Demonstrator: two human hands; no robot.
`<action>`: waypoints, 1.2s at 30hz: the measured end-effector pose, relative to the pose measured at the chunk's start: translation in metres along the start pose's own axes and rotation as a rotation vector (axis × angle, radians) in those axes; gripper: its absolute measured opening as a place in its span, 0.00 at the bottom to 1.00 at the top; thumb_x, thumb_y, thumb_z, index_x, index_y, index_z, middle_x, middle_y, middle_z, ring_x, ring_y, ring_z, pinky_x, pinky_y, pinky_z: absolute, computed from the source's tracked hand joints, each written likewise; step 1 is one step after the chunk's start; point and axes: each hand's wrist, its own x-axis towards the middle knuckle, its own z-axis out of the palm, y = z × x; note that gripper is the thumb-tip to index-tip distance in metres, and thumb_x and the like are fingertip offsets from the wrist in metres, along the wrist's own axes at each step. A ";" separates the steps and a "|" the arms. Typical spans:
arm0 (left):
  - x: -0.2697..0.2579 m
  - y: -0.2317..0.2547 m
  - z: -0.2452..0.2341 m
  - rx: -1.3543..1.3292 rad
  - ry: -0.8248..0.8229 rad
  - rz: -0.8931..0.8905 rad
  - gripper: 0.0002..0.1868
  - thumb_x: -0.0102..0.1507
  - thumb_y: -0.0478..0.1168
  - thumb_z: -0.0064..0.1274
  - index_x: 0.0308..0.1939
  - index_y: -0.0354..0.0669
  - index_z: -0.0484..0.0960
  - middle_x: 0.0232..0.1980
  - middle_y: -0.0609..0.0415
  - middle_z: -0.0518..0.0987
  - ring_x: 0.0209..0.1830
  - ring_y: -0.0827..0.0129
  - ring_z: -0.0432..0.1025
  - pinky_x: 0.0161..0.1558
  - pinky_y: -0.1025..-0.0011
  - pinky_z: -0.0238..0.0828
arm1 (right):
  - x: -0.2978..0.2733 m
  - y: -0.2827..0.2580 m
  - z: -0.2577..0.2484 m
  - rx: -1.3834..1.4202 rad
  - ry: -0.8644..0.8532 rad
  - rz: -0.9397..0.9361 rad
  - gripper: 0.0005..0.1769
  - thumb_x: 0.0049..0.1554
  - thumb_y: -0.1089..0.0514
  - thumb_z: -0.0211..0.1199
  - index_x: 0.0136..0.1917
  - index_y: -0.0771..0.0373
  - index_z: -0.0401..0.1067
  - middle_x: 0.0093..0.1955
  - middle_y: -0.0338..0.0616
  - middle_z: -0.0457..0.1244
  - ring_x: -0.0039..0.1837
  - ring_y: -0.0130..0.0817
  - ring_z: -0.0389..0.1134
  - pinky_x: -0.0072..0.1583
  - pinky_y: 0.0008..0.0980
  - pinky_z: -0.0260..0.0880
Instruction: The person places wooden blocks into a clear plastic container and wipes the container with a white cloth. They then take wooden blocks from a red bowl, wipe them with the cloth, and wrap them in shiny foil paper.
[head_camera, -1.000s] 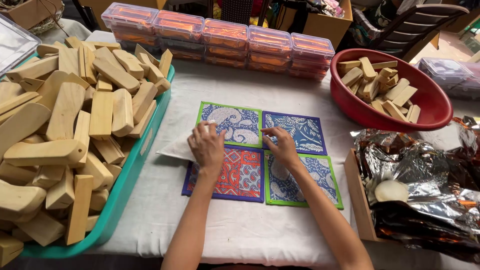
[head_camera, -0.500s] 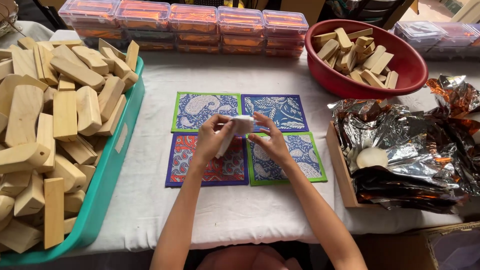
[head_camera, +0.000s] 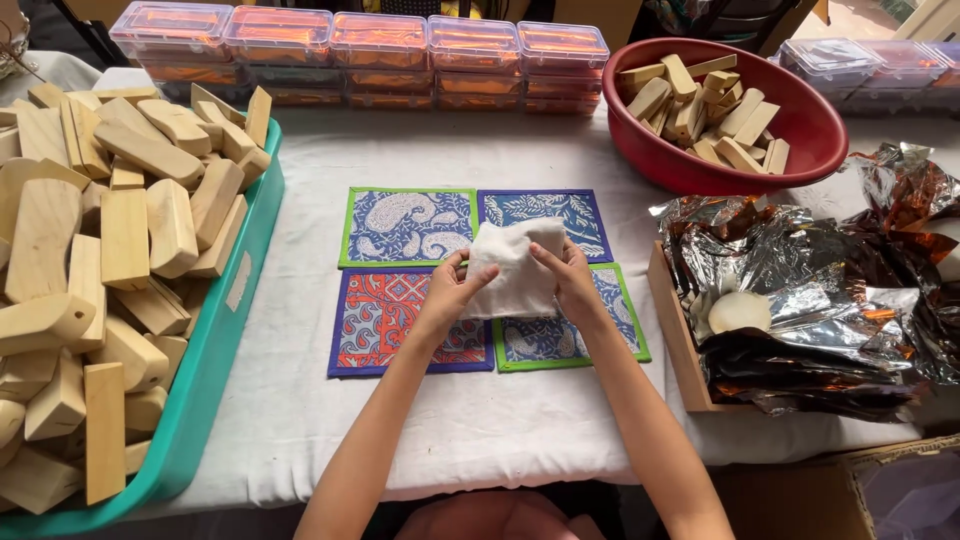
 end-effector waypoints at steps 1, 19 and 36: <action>0.001 -0.002 -0.001 0.001 0.000 0.001 0.26 0.63 0.47 0.59 0.60 0.35 0.74 0.42 0.51 0.84 0.37 0.73 0.81 0.36 0.75 0.82 | 0.001 0.002 -0.002 0.000 -0.001 -0.001 0.26 0.55 0.55 0.73 0.63 0.63 0.70 0.54 0.44 0.69 0.55 0.29 0.73 0.55 0.33 0.78; -0.012 0.018 0.002 0.462 0.160 0.277 0.58 0.52 0.43 0.68 0.77 0.63 0.43 0.67 0.36 0.67 0.57 0.55 0.76 0.46 0.65 0.84 | -0.007 -0.017 0.008 -0.287 -0.087 -0.019 0.51 0.51 0.68 0.71 0.82 0.45 0.56 0.56 0.50 0.70 0.53 0.31 0.73 0.60 0.32 0.78; -0.009 -0.003 0.007 0.710 0.099 0.291 0.21 0.61 0.51 0.61 0.53 0.43 0.82 0.41 0.52 0.87 0.39 0.66 0.83 0.41 0.67 0.81 | -0.051 -0.140 0.036 -0.805 0.164 -0.840 0.15 0.66 0.51 0.63 0.65 0.54 0.71 0.61 0.42 0.70 0.52 0.25 0.74 0.49 0.25 0.79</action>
